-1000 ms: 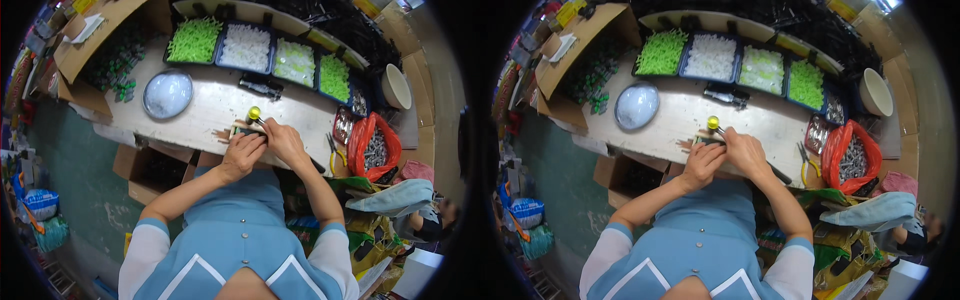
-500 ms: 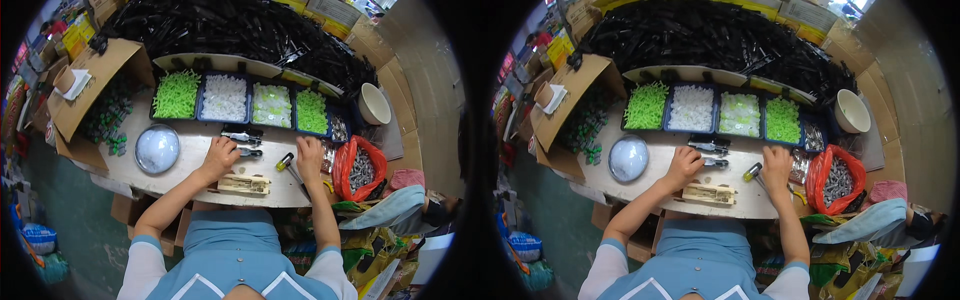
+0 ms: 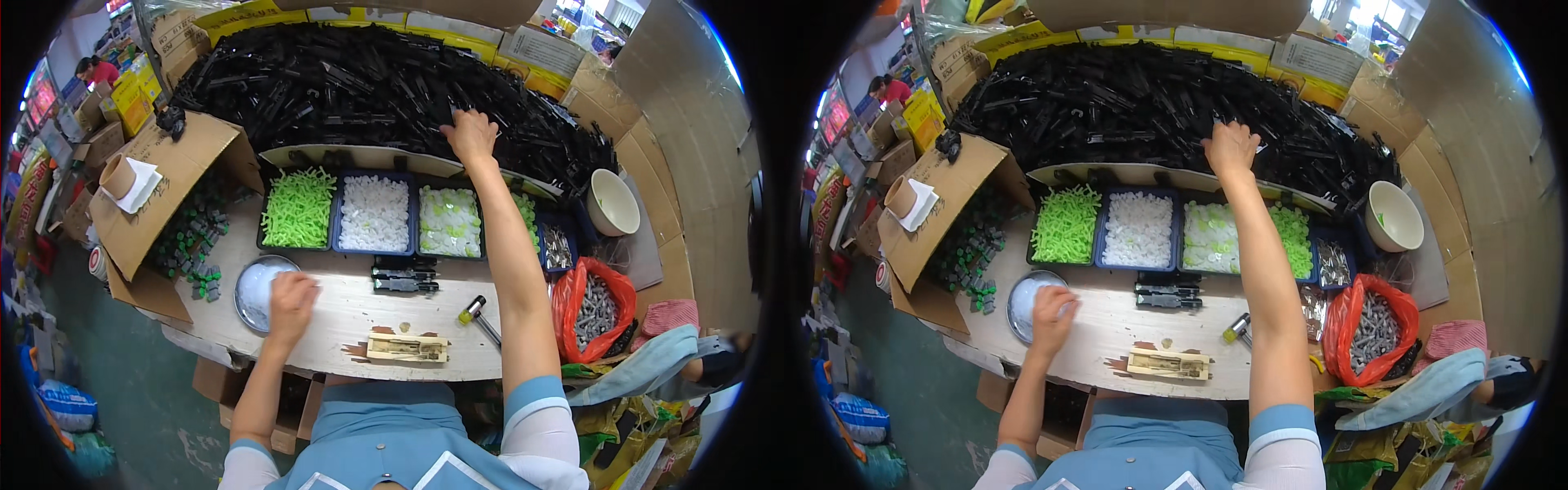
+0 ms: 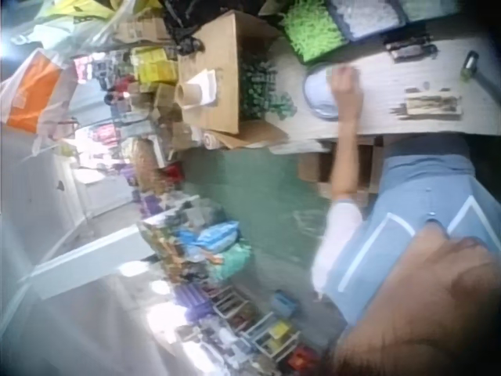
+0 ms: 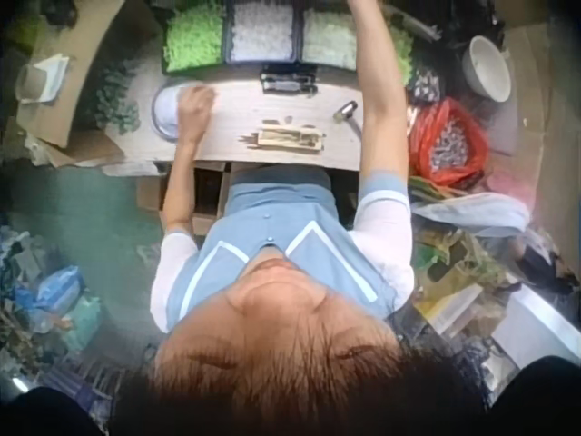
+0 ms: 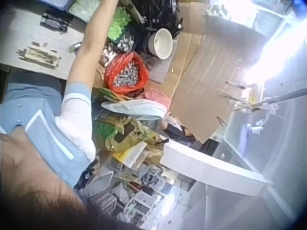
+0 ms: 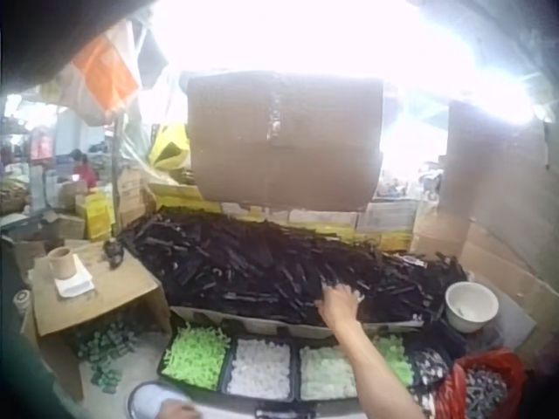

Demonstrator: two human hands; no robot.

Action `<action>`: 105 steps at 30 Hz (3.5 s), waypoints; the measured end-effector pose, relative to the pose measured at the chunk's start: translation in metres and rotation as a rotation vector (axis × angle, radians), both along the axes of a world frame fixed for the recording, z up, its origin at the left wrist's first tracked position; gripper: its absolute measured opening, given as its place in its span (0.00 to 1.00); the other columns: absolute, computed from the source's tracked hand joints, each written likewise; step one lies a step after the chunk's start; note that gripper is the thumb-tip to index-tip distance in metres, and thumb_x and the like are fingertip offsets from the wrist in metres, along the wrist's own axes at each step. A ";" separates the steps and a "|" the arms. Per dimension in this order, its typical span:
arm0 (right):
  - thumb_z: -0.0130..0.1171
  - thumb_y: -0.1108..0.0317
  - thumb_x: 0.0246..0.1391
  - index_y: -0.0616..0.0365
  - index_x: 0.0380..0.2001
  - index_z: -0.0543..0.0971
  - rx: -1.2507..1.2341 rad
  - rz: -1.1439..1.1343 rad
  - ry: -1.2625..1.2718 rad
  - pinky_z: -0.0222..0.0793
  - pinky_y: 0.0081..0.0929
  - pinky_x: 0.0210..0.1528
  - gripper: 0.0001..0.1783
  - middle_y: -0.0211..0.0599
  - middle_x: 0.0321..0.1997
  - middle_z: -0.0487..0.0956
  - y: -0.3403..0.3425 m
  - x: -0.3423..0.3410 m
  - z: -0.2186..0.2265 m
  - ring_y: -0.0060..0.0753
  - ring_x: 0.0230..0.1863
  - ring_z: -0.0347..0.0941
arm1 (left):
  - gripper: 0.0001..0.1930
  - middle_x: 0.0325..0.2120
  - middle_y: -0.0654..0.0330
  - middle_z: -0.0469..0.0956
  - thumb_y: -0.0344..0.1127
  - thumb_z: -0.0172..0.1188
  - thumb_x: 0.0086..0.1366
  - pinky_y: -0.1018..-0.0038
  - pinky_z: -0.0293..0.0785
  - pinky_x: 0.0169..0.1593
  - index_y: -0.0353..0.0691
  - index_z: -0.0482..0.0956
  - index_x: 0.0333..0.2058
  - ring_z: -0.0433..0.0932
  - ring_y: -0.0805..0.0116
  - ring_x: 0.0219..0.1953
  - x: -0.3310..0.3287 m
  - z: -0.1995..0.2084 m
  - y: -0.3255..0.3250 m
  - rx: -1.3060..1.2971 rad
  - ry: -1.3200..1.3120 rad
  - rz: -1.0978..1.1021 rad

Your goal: Assembling small toy components using a jig, small parts, and a mallet at a factory workstation.

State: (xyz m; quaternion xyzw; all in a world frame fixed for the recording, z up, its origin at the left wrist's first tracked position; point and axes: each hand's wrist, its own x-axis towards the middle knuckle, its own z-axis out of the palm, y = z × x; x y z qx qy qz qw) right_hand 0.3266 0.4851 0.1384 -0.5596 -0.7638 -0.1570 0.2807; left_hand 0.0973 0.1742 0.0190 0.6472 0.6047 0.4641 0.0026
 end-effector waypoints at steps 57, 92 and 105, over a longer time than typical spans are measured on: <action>0.50 0.68 0.56 0.61 0.33 0.77 -0.555 0.704 0.721 0.62 0.26 0.44 0.09 0.36 0.36 0.77 -0.314 0.045 -0.145 0.34 0.38 0.69 | 0.12 0.28 0.55 0.69 0.26 0.63 0.44 0.66 0.70 0.38 0.35 0.77 0.31 0.71 0.56 0.34 0.083 -0.006 -0.032 -0.446 0.018 -0.550; 0.51 0.70 0.46 0.64 0.36 0.75 -0.491 -0.330 -0.071 0.67 0.46 0.41 0.13 0.56 0.36 0.74 -0.193 0.248 -0.122 0.57 0.39 0.71 | 0.14 0.28 0.51 0.77 0.37 0.64 0.48 0.66 0.71 0.36 0.37 0.79 0.33 0.76 0.55 0.32 0.065 0.014 0.137 -0.300 0.066 -0.023; 0.50 0.74 0.46 0.61 0.27 0.77 -0.412 -0.330 -0.038 0.68 0.45 0.36 0.07 0.52 0.31 0.76 -0.196 0.255 -0.130 0.55 0.35 0.73 | 0.08 0.21 0.52 0.79 0.32 0.66 0.47 0.71 0.72 0.29 0.36 0.81 0.27 0.77 0.64 0.22 0.062 0.006 0.179 -0.329 0.056 -0.065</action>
